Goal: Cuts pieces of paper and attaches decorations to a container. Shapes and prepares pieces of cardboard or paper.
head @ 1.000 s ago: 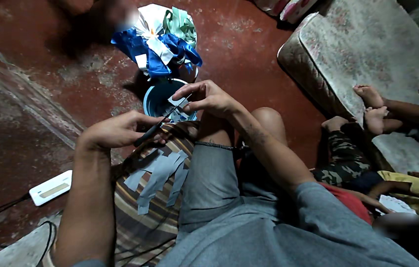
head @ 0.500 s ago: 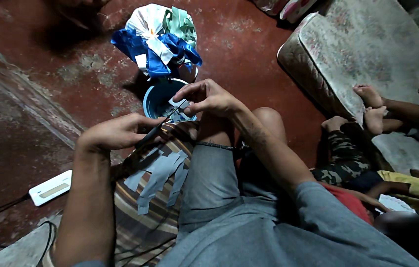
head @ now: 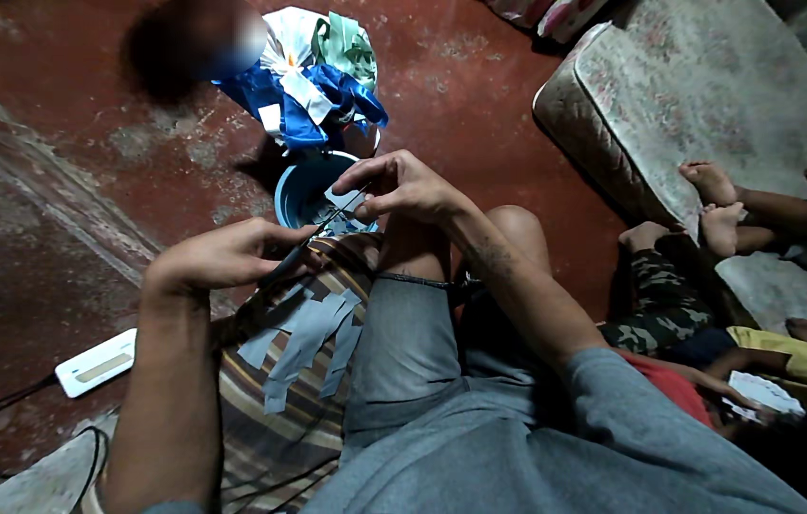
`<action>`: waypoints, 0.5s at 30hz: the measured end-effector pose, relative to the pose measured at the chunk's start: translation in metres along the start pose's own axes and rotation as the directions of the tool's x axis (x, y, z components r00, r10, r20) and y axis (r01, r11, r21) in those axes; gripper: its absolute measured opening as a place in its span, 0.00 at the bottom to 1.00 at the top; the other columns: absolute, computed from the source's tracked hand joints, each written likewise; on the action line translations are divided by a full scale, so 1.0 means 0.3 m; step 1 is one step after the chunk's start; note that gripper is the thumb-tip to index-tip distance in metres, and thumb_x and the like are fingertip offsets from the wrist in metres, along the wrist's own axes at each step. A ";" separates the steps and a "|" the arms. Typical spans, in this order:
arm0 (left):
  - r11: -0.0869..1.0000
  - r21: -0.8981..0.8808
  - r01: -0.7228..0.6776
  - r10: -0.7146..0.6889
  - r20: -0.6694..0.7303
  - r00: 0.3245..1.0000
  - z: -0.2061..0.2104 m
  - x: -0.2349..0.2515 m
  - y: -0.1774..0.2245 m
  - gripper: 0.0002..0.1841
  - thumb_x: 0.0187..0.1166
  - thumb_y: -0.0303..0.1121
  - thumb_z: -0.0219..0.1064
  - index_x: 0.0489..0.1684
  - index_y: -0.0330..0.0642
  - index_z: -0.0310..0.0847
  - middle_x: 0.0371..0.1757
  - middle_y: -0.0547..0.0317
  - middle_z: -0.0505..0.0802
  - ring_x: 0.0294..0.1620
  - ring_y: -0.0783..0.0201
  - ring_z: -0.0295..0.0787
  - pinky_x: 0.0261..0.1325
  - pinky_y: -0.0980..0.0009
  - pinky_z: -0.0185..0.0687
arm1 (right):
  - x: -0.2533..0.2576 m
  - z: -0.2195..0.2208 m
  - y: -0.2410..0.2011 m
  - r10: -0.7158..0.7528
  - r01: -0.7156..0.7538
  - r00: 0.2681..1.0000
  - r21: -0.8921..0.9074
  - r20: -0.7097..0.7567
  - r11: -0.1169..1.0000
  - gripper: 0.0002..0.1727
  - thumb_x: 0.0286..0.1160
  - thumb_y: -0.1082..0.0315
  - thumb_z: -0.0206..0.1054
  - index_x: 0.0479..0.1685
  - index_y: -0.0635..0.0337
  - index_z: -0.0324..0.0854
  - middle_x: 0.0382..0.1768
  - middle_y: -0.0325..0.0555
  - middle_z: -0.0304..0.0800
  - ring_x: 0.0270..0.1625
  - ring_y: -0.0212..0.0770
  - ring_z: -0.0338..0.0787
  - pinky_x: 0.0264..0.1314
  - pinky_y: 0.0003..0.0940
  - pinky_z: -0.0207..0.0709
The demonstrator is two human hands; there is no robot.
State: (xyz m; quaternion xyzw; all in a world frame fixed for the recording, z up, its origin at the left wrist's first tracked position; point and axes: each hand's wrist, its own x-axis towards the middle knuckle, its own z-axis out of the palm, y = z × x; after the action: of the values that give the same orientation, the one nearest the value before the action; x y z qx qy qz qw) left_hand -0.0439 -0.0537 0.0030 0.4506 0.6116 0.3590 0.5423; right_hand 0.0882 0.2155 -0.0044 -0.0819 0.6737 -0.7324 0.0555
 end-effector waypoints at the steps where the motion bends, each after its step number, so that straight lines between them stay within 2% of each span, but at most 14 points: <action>1: 1.000 0.008 0.006 -0.005 -0.007 1.000 0.004 0.001 0.004 0.27 0.74 0.28 0.70 0.78 0.44 0.80 0.55 0.59 0.96 0.52 0.65 0.95 0.54 0.71 0.91 | 0.000 0.001 0.001 0.003 -0.003 1.000 -0.002 0.001 1.000 0.20 0.61 0.83 0.74 0.57 0.73 0.86 0.58 0.52 0.90 0.47 0.34 0.90 0.50 0.29 0.87; 8: 1.000 0.002 -0.018 0.018 -0.024 1.000 0.012 0.009 0.006 0.28 0.75 0.28 0.70 0.78 0.41 0.78 0.54 0.58 0.97 0.52 0.65 0.95 0.55 0.71 0.91 | -0.001 0.006 -0.009 0.032 -0.032 0.999 0.006 -0.009 0.999 0.19 0.62 0.85 0.73 0.57 0.73 0.86 0.58 0.53 0.90 0.47 0.36 0.91 0.49 0.31 0.89; 12: 0.999 -0.026 -0.034 0.033 -0.036 0.999 0.012 0.006 -0.001 0.25 0.71 0.25 0.71 0.72 0.41 0.85 0.45 0.55 0.98 0.39 0.64 0.96 0.43 0.70 0.93 | 0.000 -0.003 -0.003 0.004 -0.004 1.000 0.002 0.002 1.000 0.19 0.62 0.84 0.73 0.57 0.73 0.86 0.59 0.54 0.89 0.49 0.37 0.91 0.51 0.32 0.88; 15: 1.000 -0.030 -0.007 0.006 -0.029 1.000 0.008 0.000 0.001 0.23 0.71 0.25 0.72 0.69 0.42 0.87 0.43 0.55 0.98 0.38 0.63 0.96 0.41 0.70 0.93 | -0.002 -0.007 -0.007 0.003 -0.003 1.000 0.013 0.011 1.000 0.19 0.62 0.84 0.73 0.56 0.74 0.86 0.58 0.54 0.90 0.49 0.37 0.91 0.53 0.32 0.89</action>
State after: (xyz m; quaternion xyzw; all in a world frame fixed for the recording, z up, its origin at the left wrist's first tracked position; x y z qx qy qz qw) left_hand -0.0415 -0.0537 0.0030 0.4390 0.6126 0.3764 0.5388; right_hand 0.0886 0.2178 -0.0024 -0.0847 0.6688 -0.7361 0.0608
